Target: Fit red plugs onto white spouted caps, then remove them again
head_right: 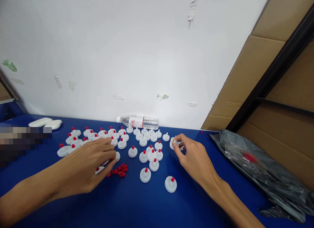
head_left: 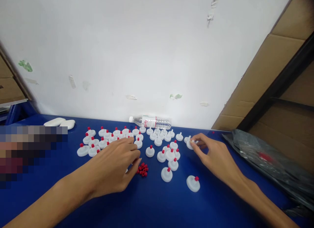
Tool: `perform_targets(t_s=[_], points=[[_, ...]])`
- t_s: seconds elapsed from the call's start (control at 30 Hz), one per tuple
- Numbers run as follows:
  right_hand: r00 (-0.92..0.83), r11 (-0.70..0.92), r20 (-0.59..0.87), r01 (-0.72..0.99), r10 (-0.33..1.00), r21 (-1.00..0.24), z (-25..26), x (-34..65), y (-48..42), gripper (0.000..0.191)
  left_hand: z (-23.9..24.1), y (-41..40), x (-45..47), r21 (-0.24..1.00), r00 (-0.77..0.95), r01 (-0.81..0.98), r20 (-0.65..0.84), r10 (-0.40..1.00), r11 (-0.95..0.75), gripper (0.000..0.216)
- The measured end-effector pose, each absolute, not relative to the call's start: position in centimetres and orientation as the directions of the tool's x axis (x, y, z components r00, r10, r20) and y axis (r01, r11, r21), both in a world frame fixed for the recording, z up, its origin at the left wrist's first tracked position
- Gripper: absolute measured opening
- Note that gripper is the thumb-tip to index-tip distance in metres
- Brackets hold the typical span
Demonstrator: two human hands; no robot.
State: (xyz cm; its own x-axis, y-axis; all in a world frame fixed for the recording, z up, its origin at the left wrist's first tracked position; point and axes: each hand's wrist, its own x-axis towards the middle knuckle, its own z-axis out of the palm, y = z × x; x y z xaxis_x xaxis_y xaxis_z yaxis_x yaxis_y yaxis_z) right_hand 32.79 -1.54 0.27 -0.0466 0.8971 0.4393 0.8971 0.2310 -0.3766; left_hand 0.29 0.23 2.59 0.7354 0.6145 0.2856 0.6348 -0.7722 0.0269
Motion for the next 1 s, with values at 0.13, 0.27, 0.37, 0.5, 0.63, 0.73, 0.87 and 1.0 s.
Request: perform_targets(t_s=[0.13, 0.27, 0.37, 0.5, 0.63, 0.73, 0.87, 1.0], points=[[-0.060, 0.249, 0.463, 0.900, 0.884, -0.358, 0.3, 32.7, -1.6, 0.018, 2.2, 0.1, -0.4, 0.077, 0.695, 0.700, 0.159, 0.702, -0.710, 0.021], [-0.065, 0.251, 0.471, 0.905, 0.880, -0.344, 0.2, 32.7, -1.5, 0.017, 2.5, 0.0, -1.3, 0.121, 0.605, 0.788, 0.023, 0.796, -0.603, 0.019], [-0.074, 0.262, 0.484, 0.905, 0.872, -0.334, 0.2, 32.8, -1.5, 0.016, 2.5, 0.1, -1.4, 0.143, 0.588, 0.804, -0.057, 0.807, -0.577, 0.018], [-0.081, 0.280, 0.516, 0.904, 0.853, -0.321, 0.1, 32.8, -1.5, 0.015, 1.9, 0.2, -1.0, 0.174, 0.621, 0.777, -0.053, 0.782, -0.605, 0.012], [-0.058, 0.276, 0.533, 0.899, 0.844, -0.340, 0.3, 32.5, -1.5, 0.015, 1.7, 0.3, -1.0, 0.163, 0.660, 0.736, 0.044, 0.750, -0.657, 0.012], [-0.057, 0.300, 0.566, 0.889, 0.822, -0.346, 0.6, 32.3, -1.8, 0.015, 2.5, 0.3, -0.9, 0.148, 0.676, 0.712, 0.120, 0.727, -0.687, 0.012], [-0.105, 0.370, 0.629, 0.877, 0.770, -0.307, 0.9, 32.0, -2.3, 0.013, 3.4, 0.5, -0.5, 0.146, 0.668, 0.690, 0.246, 0.702, -0.709, 0.014], [-0.133, 0.421, 0.670, 0.860, 0.731, -0.289, 0.8, 31.4, -2.8, 0.012, 2.6, 0.6, 0.1, 0.113, 0.670, 0.644, 0.392, 0.630, -0.756, 0.014]])
